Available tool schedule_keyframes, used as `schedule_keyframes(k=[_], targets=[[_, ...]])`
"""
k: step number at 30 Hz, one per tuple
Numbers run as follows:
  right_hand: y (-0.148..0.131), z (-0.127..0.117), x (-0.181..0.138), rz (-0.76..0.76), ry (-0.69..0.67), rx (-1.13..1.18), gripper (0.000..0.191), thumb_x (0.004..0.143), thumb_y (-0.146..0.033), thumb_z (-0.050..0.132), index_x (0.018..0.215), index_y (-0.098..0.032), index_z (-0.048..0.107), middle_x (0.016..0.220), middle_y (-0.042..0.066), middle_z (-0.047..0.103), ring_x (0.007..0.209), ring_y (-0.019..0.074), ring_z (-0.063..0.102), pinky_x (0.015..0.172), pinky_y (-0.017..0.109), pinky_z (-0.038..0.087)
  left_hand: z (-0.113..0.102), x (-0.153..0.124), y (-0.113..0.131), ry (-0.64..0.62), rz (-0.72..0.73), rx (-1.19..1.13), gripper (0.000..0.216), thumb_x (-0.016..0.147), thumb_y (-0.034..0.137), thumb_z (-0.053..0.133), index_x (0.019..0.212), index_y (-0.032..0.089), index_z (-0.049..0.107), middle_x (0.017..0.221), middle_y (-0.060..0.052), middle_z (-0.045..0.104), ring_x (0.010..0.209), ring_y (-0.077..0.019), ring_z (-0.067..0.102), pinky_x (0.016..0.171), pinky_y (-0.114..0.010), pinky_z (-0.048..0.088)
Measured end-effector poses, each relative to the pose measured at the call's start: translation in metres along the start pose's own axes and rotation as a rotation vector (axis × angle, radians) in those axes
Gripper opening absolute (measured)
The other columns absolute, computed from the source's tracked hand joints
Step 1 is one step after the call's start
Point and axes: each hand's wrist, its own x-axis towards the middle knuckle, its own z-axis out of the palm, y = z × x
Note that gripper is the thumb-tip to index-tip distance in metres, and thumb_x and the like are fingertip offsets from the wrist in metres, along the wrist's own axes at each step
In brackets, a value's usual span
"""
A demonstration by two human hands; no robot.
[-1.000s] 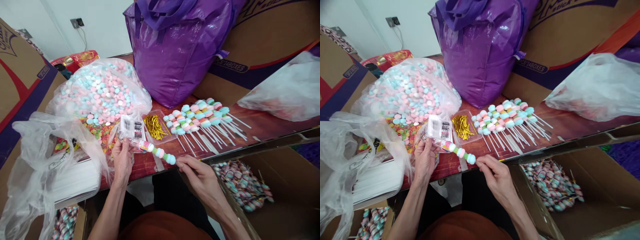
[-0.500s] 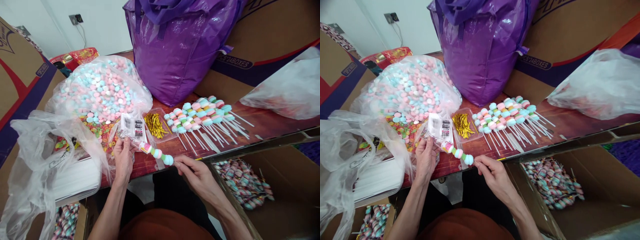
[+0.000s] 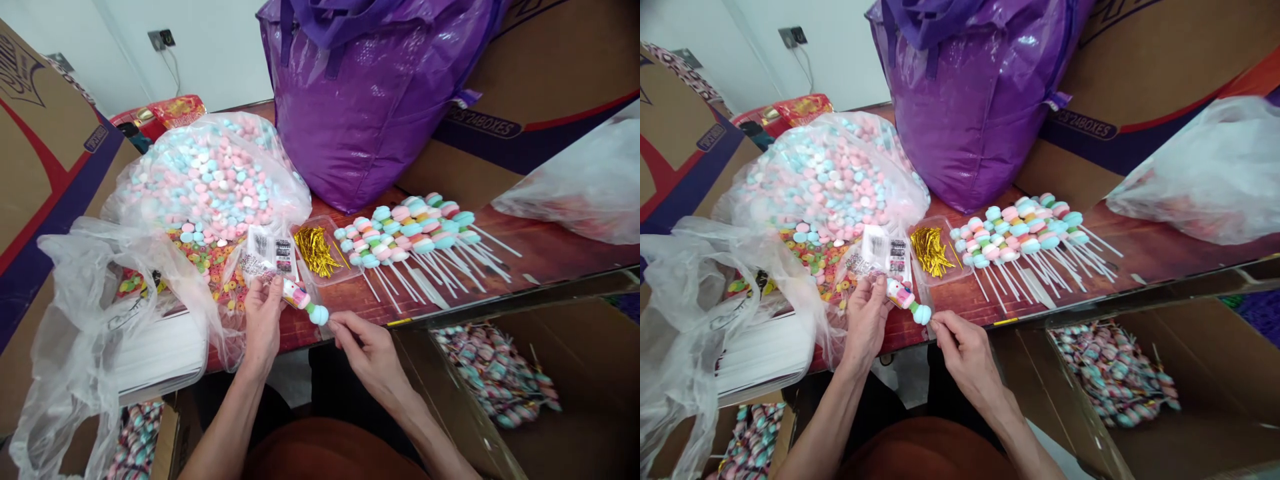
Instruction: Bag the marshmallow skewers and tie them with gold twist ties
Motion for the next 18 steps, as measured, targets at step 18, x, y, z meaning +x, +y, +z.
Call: schedule_keyframes(k=[18], targets=[[-0.012, 0.036, 0.02, 0.13, 0.108, 0.036, 0.027, 0.092, -0.036, 0.055, 0.069, -0.021, 0.055, 0.056, -0.004, 0.052, 0.049, 0.0112, 0.045, 0.05, 0.024, 0.036, -0.005, -0.012, -0.002, -0.148, -0.228, -0.063, 0.032, 0.076, 0.042, 0.08, 0.09, 0.015, 0.07, 0.085, -0.006, 0.075, 0.083, -0.0189, 0.072, 0.081, -0.032, 0.056]])
